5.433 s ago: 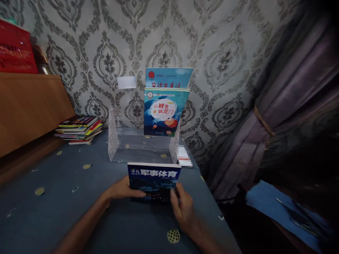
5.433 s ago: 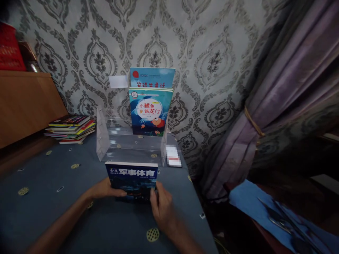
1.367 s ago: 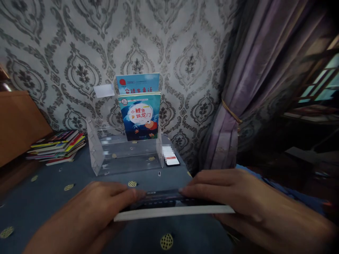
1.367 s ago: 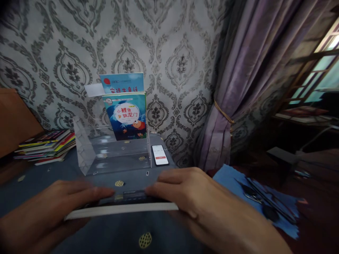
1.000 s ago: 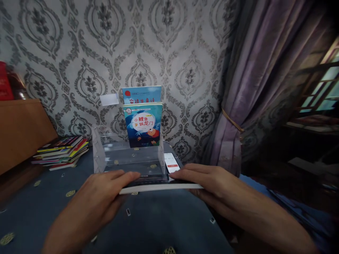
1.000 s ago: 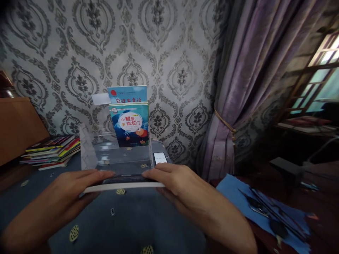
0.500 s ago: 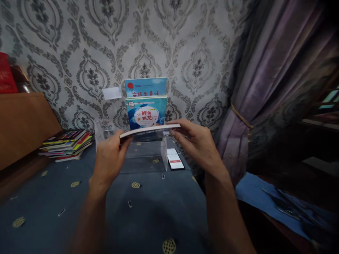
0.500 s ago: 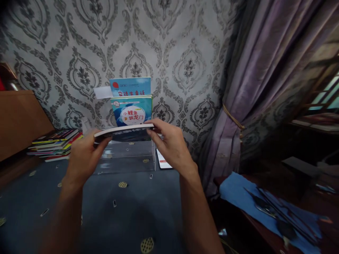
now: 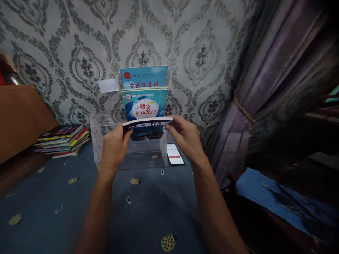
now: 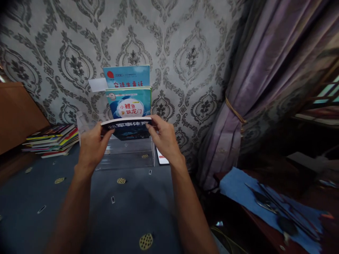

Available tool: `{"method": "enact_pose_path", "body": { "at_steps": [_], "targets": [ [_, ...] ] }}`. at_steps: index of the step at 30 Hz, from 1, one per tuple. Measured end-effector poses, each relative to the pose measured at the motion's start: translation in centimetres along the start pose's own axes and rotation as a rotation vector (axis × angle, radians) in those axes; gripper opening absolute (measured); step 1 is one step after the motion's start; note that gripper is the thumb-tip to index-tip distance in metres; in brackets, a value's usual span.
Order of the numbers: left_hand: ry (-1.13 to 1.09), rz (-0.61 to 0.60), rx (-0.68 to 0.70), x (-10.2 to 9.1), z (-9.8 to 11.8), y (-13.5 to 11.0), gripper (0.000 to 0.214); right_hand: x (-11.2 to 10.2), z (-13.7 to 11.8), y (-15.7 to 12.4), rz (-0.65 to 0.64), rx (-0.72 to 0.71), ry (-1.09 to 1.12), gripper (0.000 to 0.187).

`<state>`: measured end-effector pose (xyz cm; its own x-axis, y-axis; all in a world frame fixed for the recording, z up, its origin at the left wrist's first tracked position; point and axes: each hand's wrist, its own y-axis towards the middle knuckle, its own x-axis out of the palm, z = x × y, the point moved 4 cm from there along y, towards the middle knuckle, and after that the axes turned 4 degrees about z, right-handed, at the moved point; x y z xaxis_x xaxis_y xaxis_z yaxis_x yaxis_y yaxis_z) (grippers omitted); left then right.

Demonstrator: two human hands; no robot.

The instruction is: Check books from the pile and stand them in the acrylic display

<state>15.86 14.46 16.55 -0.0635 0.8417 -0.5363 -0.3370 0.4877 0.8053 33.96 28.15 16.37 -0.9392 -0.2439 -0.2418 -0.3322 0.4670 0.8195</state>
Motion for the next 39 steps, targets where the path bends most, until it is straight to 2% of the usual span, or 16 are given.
{"method": "enact_pose_path", "body": {
  "at_steps": [8,14,19,26,33,39],
  "targets": [
    [-0.012,0.000,0.004,0.0,0.3,0.0,0.015,-0.4,-0.2,-0.1,-0.004,0.018,-0.027,0.024],
    [0.003,-0.059,-0.018,0.5,0.2,0.1,0.013,-0.1,0.6,0.0,-0.028,0.050,-0.033,0.026],
    [0.024,-0.084,-0.015,2.0,-0.3,0.0,0.013,0.5,2.1,0.0,-0.036,0.063,-0.028,0.027],
    [-0.004,-0.123,-0.066,5.1,-0.9,-0.3,0.015,1.5,5.3,-0.2,-0.034,0.109,-0.034,0.029],
    [-0.074,-0.087,-0.107,6.9,-1.4,-0.2,0.015,2.0,7.4,-0.2,-0.012,0.126,-0.032,0.033],
    [0.040,-0.225,-0.199,8.7,-2.3,-0.7,0.020,1.9,8.6,-0.4,0.064,0.171,-0.045,0.037]
  ]
}}
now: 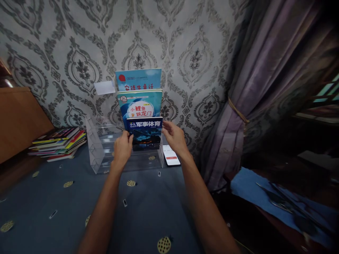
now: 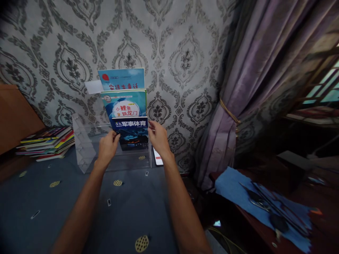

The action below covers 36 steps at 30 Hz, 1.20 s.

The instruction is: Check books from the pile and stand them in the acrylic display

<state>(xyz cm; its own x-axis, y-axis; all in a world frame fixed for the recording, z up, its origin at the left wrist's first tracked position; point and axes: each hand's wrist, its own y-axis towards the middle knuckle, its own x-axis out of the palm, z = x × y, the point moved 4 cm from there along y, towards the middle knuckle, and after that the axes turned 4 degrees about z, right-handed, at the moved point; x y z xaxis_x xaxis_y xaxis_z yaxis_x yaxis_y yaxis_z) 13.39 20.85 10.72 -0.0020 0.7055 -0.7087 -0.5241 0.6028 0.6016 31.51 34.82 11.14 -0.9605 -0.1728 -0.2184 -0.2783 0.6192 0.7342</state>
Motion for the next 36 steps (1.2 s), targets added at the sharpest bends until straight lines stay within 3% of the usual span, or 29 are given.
{"method": "enact_pose_path", "body": {
  "at_steps": [11,17,31,36],
  "targets": [
    [0.061,-0.058,-0.068,0.7,-0.7,-0.2,0.036,0.5,0.8,-0.1,-0.040,0.018,-0.031,0.042],
    [0.053,-0.051,-0.070,0.8,-0.8,-0.2,0.035,0.6,1.2,-0.1,-0.064,-0.007,-0.093,0.047],
    [0.100,-0.070,-0.030,0.8,-0.6,-0.3,0.034,0.6,1.2,-0.3,-0.056,0.016,-0.095,0.038],
    [0.103,-0.066,-0.013,0.9,-0.7,-0.3,0.034,0.5,1.2,-0.3,-0.046,-0.008,-0.217,0.040]
  ]
}}
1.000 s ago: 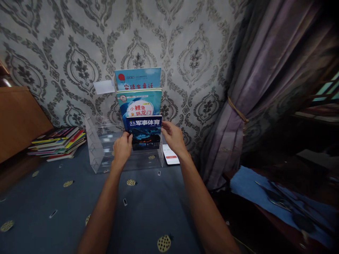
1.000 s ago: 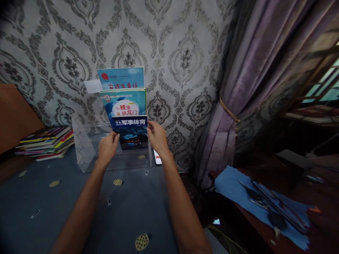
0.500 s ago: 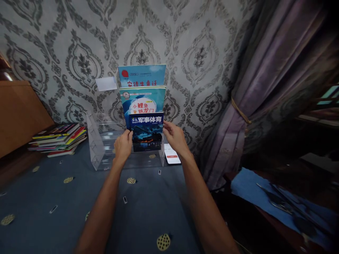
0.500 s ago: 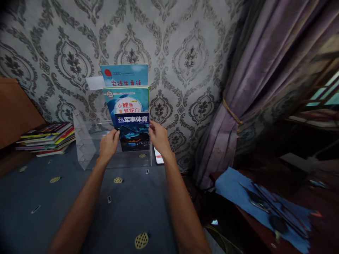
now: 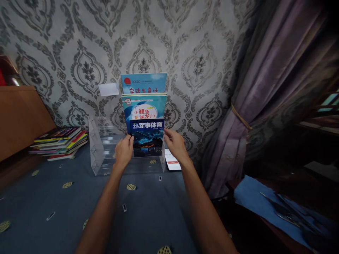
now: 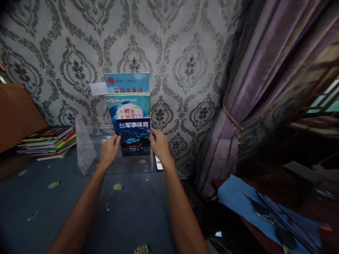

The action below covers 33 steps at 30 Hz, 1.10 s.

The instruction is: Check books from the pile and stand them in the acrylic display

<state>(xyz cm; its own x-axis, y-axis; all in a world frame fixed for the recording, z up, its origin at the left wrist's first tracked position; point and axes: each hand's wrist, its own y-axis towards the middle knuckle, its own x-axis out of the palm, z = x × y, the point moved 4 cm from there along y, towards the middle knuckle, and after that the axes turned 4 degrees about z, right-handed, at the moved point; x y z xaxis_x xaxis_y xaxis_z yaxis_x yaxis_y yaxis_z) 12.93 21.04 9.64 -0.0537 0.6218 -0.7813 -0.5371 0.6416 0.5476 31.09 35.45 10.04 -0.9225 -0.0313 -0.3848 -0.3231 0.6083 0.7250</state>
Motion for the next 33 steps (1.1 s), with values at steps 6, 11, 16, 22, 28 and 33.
{"method": "enact_pose_path", "body": {
  "at_steps": [6,11,16,22,28,33],
  "targets": [
    [0.015,0.018,0.015,0.1,-0.1,0.0,0.034,0.1,-0.1,-0.1,-0.066,0.054,-0.026,0.042],
    [0.015,0.021,0.006,0.4,-0.2,-0.1,0.036,0.0,-0.5,-0.1,-0.090,0.071,-0.054,0.041],
    [-0.018,0.040,0.002,0.4,-0.3,-0.3,0.035,-0.1,-0.7,-0.1,-0.067,0.073,-0.057,0.039],
    [-0.065,0.065,-0.006,0.1,-0.4,-0.5,0.035,-0.6,-1.0,-0.1,-0.022,0.052,-0.028,0.037],
    [-0.111,0.096,0.002,-0.3,-0.1,-0.6,0.035,-1.0,-1.1,-0.2,-0.039,0.084,0.003,0.042],
    [-0.145,0.107,-0.003,-0.6,-0.1,-0.7,0.035,-1.2,-1.1,-0.2,-0.047,0.102,0.056,0.042]
  ]
}}
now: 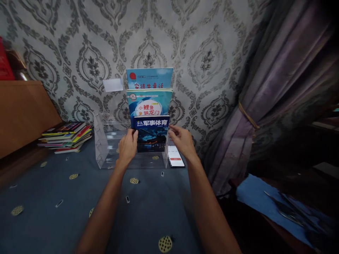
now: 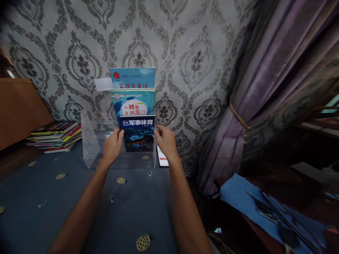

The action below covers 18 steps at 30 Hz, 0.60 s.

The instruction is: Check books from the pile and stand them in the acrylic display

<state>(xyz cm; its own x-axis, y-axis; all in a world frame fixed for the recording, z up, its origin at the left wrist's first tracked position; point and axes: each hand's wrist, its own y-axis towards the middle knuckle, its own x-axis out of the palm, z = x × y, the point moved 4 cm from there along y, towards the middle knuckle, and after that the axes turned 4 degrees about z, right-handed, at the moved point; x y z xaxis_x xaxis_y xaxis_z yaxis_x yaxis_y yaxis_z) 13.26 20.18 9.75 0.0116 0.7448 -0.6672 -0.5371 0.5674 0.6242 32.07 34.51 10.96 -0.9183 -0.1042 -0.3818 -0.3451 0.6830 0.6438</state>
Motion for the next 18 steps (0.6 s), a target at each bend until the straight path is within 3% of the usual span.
{"method": "enact_pose_path", "body": {
  "at_steps": [6,8,10,13,18],
  "targets": [
    [-0.039,0.054,-0.005,-0.5,-0.4,-0.4,0.030,-1.4,-1.5,-0.3,0.215,-0.006,0.099,0.021],
    [-0.036,0.064,0.016,-0.7,-1.0,-0.8,0.028,-1.8,-2.9,-0.6,0.285,-0.033,0.136,0.034],
    [-0.003,0.072,0.039,-0.9,-2.1,-1.2,0.028,-1.4,-4.9,-1.1,0.208,-0.103,0.210,0.044],
    [0.076,0.085,0.048,-1.6,-4.4,-2.0,0.028,0.9,-8.4,-2.5,-0.006,-0.246,0.282,0.048],
    [0.214,0.149,0.013,-3.9,-9.5,-3.0,0.032,8.6,-13.1,-8.1,-0.368,-0.448,0.270,0.042]
  ]
}}
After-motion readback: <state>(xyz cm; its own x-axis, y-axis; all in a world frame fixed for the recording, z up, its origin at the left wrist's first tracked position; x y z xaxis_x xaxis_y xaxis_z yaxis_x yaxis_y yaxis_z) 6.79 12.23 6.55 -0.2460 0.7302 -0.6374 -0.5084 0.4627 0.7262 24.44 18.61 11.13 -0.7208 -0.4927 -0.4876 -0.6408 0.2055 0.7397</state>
